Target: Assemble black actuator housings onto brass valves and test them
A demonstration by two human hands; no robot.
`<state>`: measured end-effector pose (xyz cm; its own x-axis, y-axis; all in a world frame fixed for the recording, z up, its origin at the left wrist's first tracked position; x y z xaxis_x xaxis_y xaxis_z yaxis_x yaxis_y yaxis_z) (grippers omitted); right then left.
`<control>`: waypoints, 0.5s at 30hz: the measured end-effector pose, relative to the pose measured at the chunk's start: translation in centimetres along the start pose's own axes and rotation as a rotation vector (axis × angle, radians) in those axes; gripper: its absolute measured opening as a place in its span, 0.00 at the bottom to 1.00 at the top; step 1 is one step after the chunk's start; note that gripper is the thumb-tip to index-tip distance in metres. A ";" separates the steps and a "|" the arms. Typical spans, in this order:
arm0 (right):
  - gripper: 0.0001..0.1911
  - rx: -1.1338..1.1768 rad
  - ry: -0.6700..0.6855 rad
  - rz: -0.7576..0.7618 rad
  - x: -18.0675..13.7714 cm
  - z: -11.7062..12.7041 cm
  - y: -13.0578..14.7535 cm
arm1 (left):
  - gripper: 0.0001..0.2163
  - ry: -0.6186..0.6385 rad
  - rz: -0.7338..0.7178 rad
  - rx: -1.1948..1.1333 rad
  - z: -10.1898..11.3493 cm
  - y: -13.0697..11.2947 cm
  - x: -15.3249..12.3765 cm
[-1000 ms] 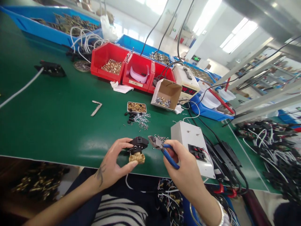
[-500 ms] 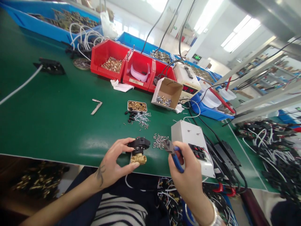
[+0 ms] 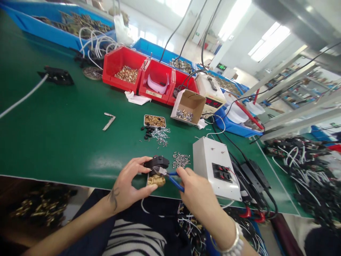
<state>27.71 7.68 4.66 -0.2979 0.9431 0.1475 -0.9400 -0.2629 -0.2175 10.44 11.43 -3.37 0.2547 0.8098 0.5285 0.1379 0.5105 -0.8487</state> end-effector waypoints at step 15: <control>0.11 0.011 -0.142 -0.086 0.4 1.4 -0.4 | 0.14 -0.009 -0.024 0.000 0.1 -0.1 0.1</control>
<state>27.77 7.89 6.16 -0.2360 0.9242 0.3002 -0.9645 -0.1852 -0.1881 10.33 11.51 -3.28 0.2426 0.8001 0.5487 0.1436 0.5297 -0.8359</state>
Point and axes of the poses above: each hand's wrist, its own x-axis towards the middle knuckle, its own z-axis out of the back of the hand, y = z × x, the point moved 6 cm from there along x, towards the middle knuckle, and after that the axes turned 14 degrees about -x, right-handed, at the moved point
